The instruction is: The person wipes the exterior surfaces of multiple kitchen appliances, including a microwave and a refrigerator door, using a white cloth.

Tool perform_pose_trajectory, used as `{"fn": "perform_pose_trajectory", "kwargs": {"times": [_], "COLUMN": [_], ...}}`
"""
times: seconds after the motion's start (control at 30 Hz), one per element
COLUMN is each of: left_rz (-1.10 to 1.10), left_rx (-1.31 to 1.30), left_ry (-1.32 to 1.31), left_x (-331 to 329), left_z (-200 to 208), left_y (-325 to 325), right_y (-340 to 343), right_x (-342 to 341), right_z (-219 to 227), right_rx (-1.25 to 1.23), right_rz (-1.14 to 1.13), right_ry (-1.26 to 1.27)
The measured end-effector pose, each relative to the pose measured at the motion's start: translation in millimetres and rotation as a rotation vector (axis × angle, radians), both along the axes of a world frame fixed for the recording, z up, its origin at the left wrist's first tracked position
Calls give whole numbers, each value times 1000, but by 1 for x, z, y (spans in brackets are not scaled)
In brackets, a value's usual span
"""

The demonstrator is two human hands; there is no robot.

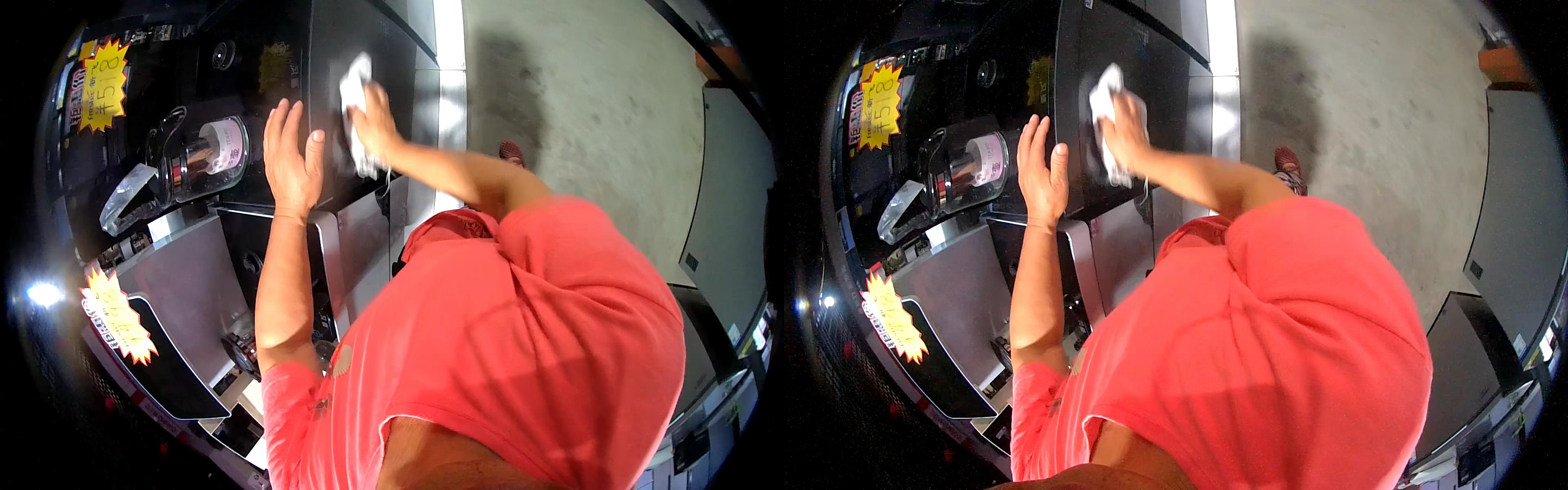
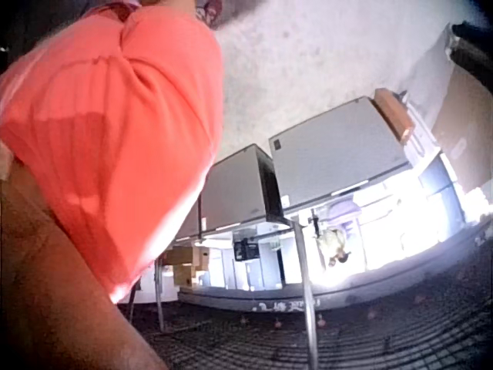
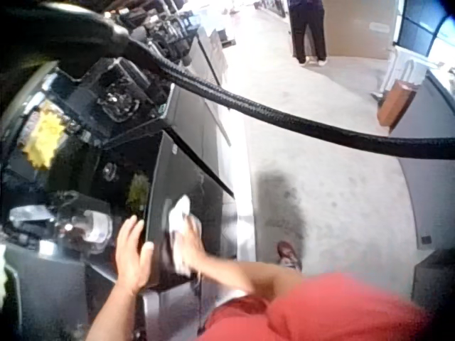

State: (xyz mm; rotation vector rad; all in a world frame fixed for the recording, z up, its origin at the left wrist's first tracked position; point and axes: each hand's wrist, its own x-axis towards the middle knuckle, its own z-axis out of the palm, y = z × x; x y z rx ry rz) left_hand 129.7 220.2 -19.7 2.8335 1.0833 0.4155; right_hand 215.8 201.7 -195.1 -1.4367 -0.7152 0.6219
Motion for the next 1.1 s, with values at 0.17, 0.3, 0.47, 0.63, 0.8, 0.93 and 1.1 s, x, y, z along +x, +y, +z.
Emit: {"fn": "perform_pose_trajectory", "kwargs": {"times": [0.17, 0.3, 0.47, 0.63, 0.8, 0.93, 1.1], "left_rz": [43, 93, 132, 140, 163, 161, 156], "left_rx": [-17, -30, -75, -72, -92, -93, -80], "left_ry": [4, 33, 18, 29, 40, 46, 21], "left_x": [-4, 1, 1, 8, -5, 2, 8], "left_z": [4, 7, 8, 11, 8, 11, 12], "left_y": [-1, 0, 2, 4, 0, 1, 3], "right_y": [100, 117, 40, 52, 141, 163, 71], "right_x": [103, 98, 7, 5, 101, 143, 51], "right_z": [76, 16, -120, -193, -129, -85, -130], "right_rx": [13, -32, -464, -604, -436, -345, -573], "right_rz": [-93, -189, -180, -79, -127, -25, 0], "right_ry": [146, 233, 884, 1138, 1059, 812, 1143]}}
